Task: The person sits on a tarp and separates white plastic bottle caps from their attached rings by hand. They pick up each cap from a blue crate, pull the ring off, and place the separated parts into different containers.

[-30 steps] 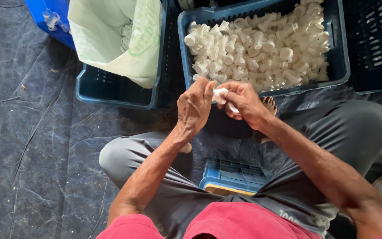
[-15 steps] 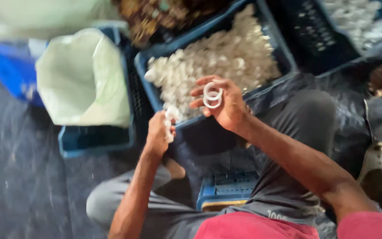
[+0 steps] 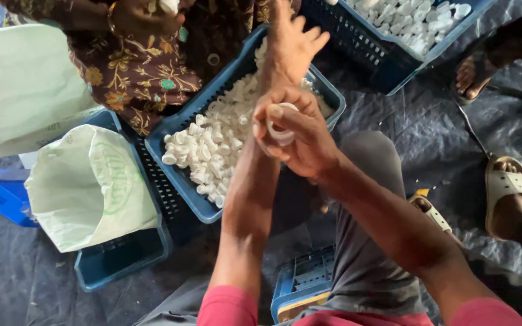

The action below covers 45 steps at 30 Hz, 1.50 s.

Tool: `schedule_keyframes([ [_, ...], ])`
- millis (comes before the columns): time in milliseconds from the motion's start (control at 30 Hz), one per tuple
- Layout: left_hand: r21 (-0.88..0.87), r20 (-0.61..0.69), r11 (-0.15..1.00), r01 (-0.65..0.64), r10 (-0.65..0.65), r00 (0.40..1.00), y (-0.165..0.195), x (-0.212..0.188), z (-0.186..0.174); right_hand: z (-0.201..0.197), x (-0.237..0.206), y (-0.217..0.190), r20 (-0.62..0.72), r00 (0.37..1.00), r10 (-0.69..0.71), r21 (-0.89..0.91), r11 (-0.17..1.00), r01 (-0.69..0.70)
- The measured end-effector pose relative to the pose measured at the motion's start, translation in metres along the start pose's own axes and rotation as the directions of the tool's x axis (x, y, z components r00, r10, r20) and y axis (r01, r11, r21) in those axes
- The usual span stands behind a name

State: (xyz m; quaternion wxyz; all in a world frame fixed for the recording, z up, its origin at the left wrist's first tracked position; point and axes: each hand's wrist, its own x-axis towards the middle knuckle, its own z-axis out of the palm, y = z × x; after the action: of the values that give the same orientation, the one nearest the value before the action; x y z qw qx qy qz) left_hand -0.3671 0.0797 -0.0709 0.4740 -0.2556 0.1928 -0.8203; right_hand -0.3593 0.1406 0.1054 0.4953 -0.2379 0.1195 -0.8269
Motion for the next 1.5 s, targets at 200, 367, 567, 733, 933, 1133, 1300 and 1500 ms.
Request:
schedule_keyframes([
  [200, 0.708, -0.706, 0.041, 0.705, 0.033, 0.707, 0.107, 0.045, 0.043, -0.014, 0.004, 0.006, -0.078, 0.994, 0.072, -0.099, 0.992, -0.079],
  [367, 0.497, -0.426, -0.714, 0.494, 0.296, 0.855, 0.232, -0.003, 0.099, -0.031, 0.001, 0.005, -0.290, 0.957, 0.024, -0.402, 0.904, -0.144],
  [567, -0.111, -0.315, -0.993, 0.038, 0.072, 0.946, 0.300, -0.024, 0.142, -0.049, -0.002, 0.020, -0.394, 0.891, 0.226, -0.188, 0.929, -0.319],
  [733, -0.115, -0.441, -0.949, -0.295, -0.218, 0.871, 0.301, -0.017, 0.116, -0.065, -0.005, 0.037, -0.334, 0.887, 0.319, -0.091, 0.925, -0.368],
  [933, -0.263, -0.095, -0.796, -0.545, -0.541, 0.835, 0.295, -0.016, 0.071, -0.042, 0.008, 0.044, -0.310, 0.888, 0.339, -0.042, 0.929, -0.369],
  [1133, -0.255, -0.469, -0.852, -0.457, -0.304, 0.829, 0.306, -0.018, 0.082, -0.013, 0.025, 0.065, -0.352, 0.890, 0.289, -0.388, 0.820, -0.420],
  [1300, 0.091, -0.195, -0.925, -0.368, -0.379, 0.905, 0.272, -0.018, 0.159, -0.024, 0.018, 0.086, -0.368, 0.862, 0.348, -0.503, 0.706, -0.499],
  [1500, 0.313, -0.210, -0.948, -0.052, -0.123, 0.970, 0.200, -0.039, 0.262, -0.019, 0.004, 0.133, -0.544, 0.702, 0.460, -0.704, 0.206, -0.680],
])
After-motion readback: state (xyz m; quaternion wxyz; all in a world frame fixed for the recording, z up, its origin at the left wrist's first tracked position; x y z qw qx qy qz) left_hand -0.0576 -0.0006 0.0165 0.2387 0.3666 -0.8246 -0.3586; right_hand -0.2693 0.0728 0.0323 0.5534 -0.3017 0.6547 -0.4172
